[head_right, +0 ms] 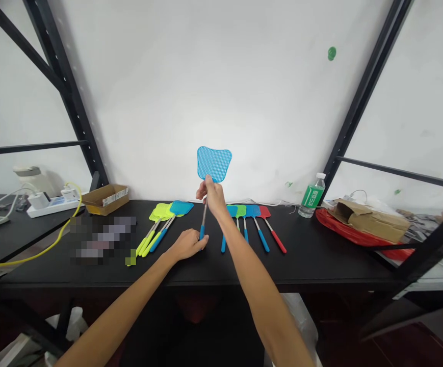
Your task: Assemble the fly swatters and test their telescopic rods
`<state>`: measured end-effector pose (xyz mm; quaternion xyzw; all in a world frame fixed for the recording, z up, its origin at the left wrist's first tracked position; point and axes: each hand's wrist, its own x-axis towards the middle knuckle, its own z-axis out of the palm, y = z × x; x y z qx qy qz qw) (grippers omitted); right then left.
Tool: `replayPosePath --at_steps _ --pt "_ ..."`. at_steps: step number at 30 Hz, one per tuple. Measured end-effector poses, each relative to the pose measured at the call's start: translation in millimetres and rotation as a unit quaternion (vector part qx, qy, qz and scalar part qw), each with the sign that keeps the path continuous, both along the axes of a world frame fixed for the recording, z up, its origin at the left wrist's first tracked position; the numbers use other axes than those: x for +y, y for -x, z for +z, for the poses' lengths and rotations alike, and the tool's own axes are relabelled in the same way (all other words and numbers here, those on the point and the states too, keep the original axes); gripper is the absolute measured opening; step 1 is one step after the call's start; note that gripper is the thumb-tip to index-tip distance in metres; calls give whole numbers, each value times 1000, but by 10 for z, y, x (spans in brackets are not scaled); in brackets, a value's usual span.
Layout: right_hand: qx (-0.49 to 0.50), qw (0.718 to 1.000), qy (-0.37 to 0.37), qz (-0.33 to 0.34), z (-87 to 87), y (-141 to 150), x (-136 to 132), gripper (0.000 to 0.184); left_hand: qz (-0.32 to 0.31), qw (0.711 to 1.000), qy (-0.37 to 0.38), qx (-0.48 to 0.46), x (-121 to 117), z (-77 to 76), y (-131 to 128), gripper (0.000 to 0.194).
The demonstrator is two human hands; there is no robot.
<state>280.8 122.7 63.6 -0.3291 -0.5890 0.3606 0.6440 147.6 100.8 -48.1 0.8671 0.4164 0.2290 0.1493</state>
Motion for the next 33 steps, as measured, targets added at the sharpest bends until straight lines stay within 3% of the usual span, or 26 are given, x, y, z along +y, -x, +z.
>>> replayPosePath --at_steps 5,16,19,22,27,33 --pt "-16 999 -6 36 -294 136 -89 60 -15 1000 -14 8 27 -20 5 57" --pt "-25 999 18 16 -452 197 -84 55 -18 999 -37 28 39 -58 13 57" --pt "-108 993 38 -36 -618 196 -147 41 5 997 -54 51 56 -54 11 52" --pt "-249 957 55 -137 -870 160 -271 25 40 993 -67 86 74 -51 7 35" --pt "-335 900 105 -259 -1133 115 -450 53 101 983 -53 141 54 -29 -26 39" --pt "-352 885 110 -286 -1174 139 -471 54 130 976 -46 170 7 26 -71 41"
